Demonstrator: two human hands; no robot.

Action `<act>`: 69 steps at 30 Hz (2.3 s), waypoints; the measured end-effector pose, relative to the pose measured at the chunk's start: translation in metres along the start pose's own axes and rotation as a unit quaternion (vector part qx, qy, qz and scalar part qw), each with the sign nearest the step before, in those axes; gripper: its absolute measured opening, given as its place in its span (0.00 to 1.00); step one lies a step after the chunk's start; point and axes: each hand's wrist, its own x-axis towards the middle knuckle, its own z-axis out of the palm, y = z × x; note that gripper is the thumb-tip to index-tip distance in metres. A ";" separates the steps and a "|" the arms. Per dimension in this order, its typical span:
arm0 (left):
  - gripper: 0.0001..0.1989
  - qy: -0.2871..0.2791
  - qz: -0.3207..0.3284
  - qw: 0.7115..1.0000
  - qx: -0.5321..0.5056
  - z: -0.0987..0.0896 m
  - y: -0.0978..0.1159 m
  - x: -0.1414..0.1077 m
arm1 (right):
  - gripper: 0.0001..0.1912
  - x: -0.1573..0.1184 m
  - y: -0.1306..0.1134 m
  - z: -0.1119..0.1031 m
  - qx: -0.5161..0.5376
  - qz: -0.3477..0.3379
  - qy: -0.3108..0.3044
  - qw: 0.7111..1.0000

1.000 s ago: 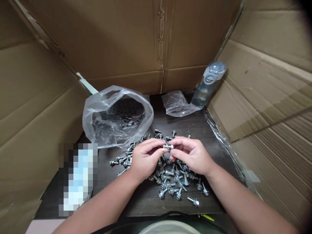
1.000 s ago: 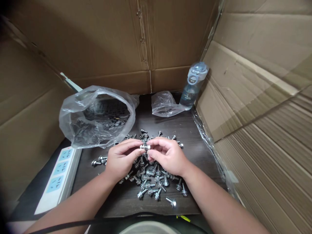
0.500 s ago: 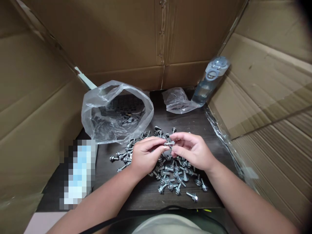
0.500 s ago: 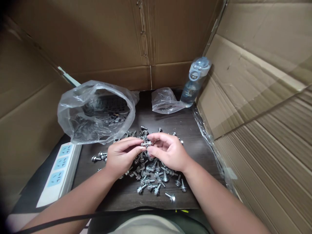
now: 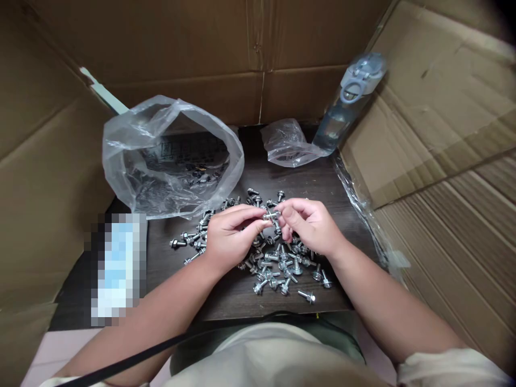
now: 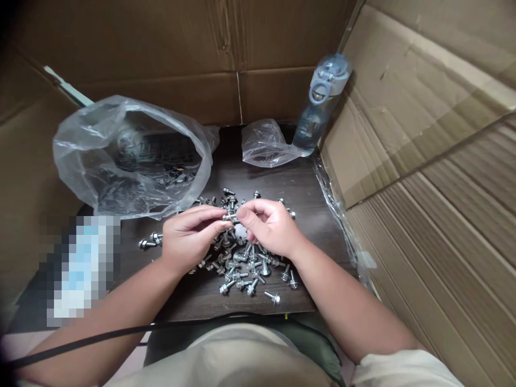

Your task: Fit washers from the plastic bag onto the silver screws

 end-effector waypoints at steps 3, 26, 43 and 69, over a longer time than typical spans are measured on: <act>0.04 0.005 -0.016 1.000 -0.023 0.001 0.000 0.000 | 0.21 -0.002 -0.001 0.000 0.056 -0.023 -0.013 0.998; 0.04 -0.021 0.057 0.998 -0.020 -0.003 0.001 0.000 | 0.16 -0.003 -0.004 0.005 0.081 0.003 -0.027 0.996; 0.03 -0.026 0.051 0.998 -0.035 -0.008 0.007 0.001 | 0.13 -0.003 -0.003 0.010 0.070 -0.024 -0.044 0.996; 0.04 -0.036 0.022 0.997 -0.057 -0.006 0.005 0.001 | 0.20 -0.001 -0.004 0.007 -0.044 0.011 -0.054 0.998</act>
